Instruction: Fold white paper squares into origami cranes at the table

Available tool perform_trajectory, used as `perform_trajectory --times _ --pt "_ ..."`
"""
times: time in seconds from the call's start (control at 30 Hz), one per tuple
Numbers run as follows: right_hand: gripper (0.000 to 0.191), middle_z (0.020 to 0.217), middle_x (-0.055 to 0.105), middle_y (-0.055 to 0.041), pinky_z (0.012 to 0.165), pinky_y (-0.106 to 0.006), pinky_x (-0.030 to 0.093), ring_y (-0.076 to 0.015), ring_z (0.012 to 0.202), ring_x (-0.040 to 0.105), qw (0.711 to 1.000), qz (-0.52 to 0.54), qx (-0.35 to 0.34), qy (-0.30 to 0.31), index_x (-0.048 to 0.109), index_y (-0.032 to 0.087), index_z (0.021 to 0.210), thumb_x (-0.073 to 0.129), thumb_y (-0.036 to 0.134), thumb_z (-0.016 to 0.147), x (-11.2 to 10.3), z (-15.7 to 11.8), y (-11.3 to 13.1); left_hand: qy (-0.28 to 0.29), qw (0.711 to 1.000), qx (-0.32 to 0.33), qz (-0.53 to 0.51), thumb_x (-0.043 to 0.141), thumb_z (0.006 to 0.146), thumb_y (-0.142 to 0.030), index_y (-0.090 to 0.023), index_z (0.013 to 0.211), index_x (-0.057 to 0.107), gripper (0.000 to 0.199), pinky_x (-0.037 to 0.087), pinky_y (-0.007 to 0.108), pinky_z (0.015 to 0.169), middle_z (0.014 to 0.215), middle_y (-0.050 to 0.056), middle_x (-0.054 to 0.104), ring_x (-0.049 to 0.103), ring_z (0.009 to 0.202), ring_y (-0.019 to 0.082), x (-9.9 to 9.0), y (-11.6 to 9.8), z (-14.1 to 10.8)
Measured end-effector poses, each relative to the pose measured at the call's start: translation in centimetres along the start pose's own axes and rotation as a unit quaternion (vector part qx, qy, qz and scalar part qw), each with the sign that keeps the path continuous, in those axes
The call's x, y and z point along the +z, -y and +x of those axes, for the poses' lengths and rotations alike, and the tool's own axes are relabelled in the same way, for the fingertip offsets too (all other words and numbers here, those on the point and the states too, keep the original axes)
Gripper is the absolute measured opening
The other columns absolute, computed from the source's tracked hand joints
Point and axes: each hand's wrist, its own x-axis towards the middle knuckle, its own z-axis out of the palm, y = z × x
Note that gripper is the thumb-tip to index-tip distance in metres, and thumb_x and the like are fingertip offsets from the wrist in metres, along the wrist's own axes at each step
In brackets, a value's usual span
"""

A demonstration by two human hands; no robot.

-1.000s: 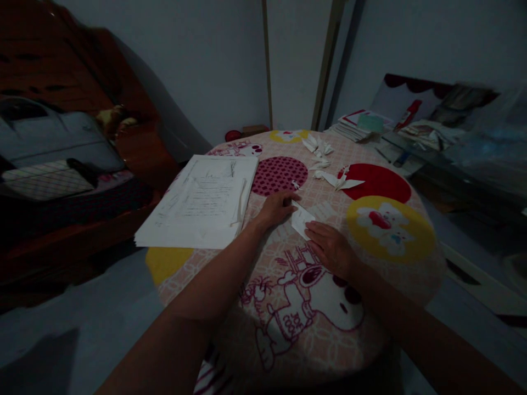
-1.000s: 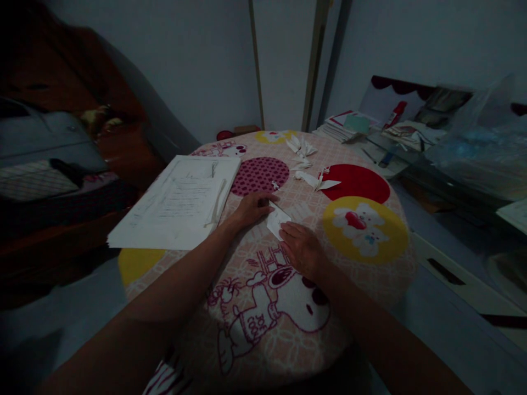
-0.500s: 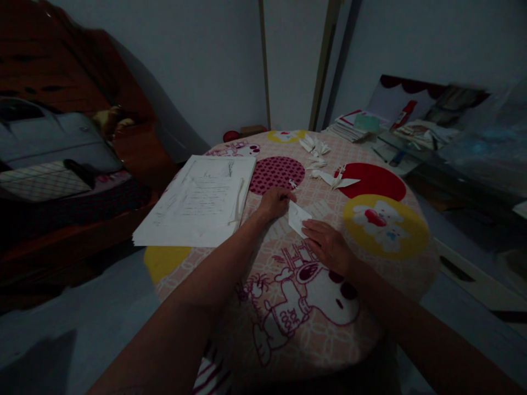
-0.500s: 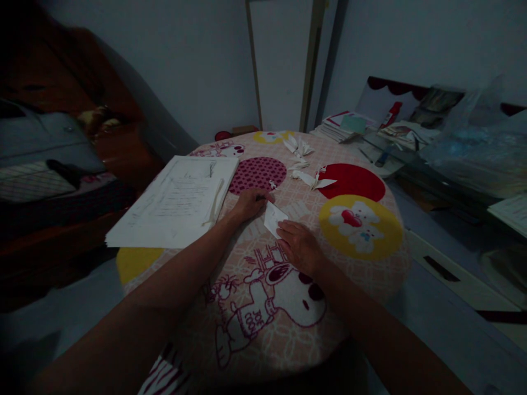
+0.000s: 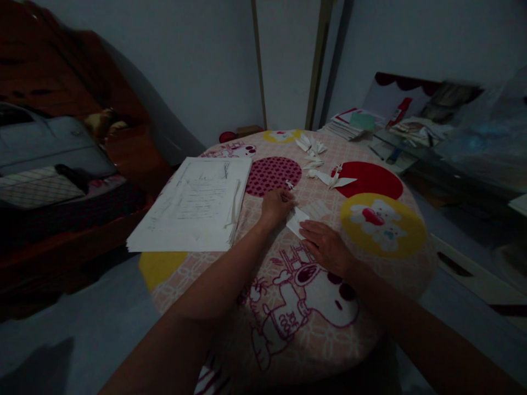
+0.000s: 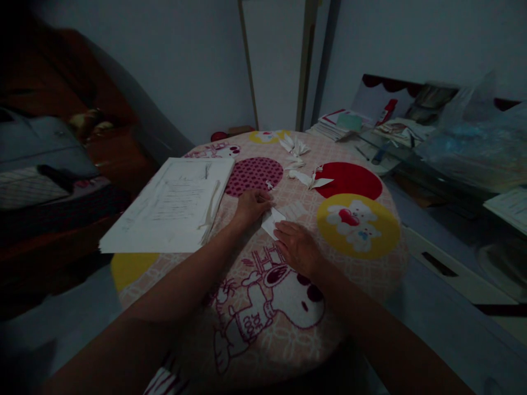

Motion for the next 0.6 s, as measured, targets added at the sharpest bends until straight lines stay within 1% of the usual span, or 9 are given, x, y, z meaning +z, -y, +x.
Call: perform_trajectory --times 0.13,0.2,0.27,0.43,0.5,0.6 --pt "0.026 0.121 0.069 -0.0155 0.101 -0.049 0.05 -0.0278 0.116 0.061 0.999 0.024 0.0 -0.027 0.07 0.014 0.111 0.056 0.018 0.09 0.2 0.0 -0.2 -0.015 0.999 -0.012 0.028 0.072 0.068 -0.015 -0.017 0.083 0.07 0.014 0.046 0.026 0.062 0.072 0.004 0.07 0.065 0.068 0.016 0.2 0.0 -0.1" --pt "0.027 0.12 0.069 -0.0163 0.1 -0.05 0.05 -0.0283 0.114 0.062 0.998 0.045 0.009 -0.04 0.07 0.014 0.112 0.059 0.018 0.088 0.3 0.1 -0.4 -0.018 0.999 -0.019 0.037 0.07 0.069 -0.014 -0.017 0.085 0.071 0.016 0.047 0.027 0.064 0.074 0.004 0.071 0.065 0.07 0.017 0.2 0.0 -0.2" --pt "0.032 0.122 0.067 -0.0178 0.1 -0.051 0.049 -0.0295 0.115 0.061 0.997 0.057 0.025 -0.043 0.069 0.014 0.117 0.062 0.02 0.086 0.3 0.1 -0.6 -0.016 0.999 -0.022 0.045 0.069 0.07 -0.013 -0.017 0.087 0.071 0.018 0.047 0.029 0.065 0.075 0.005 0.071 0.065 0.07 0.018 0.1 0.0 -0.3" --pt "0.052 0.139 0.056 -0.0183 0.108 -0.055 0.042 -0.0328 0.13 0.05 0.996 0.062 0.066 -0.013 0.057 0.015 0.135 0.063 0.025 0.084 0.3 0.2 -1.0 -0.022 0.998 -0.014 0.059 0.067 0.071 -0.012 -0.018 0.086 0.07 0.017 0.047 0.031 0.066 0.077 0.005 0.071 0.065 0.071 0.018 0.2 -0.1 -0.5" --pt "0.055 0.143 0.052 -0.018 0.11 -0.056 0.039 -0.0327 0.133 0.046 0.996 0.06 0.066 0.0 0.053 0.016 0.139 0.062 0.025 0.085 0.4 0.2 -1.1 -0.023 0.997 -0.008 0.067 0.068 0.07 -0.012 -0.018 0.086 0.07 0.017 0.047 0.031 0.068 0.077 0.005 0.071 0.065 0.071 0.018 0.2 -0.2 -0.5" --pt "0.056 0.145 0.05 -0.0182 0.113 -0.055 0.035 -0.0312 0.138 0.041 0.997 0.039 0.059 0.027 0.051 0.014 0.14 0.059 0.024 0.086 0.5 0.2 -1.2 -0.021 0.997 -0.003 0.077 0.068 0.071 -0.012 -0.018 0.087 0.07 0.018 0.048 0.032 0.069 0.079 0.005 0.071 0.065 0.074 0.02 0.1 -0.2 -0.6"
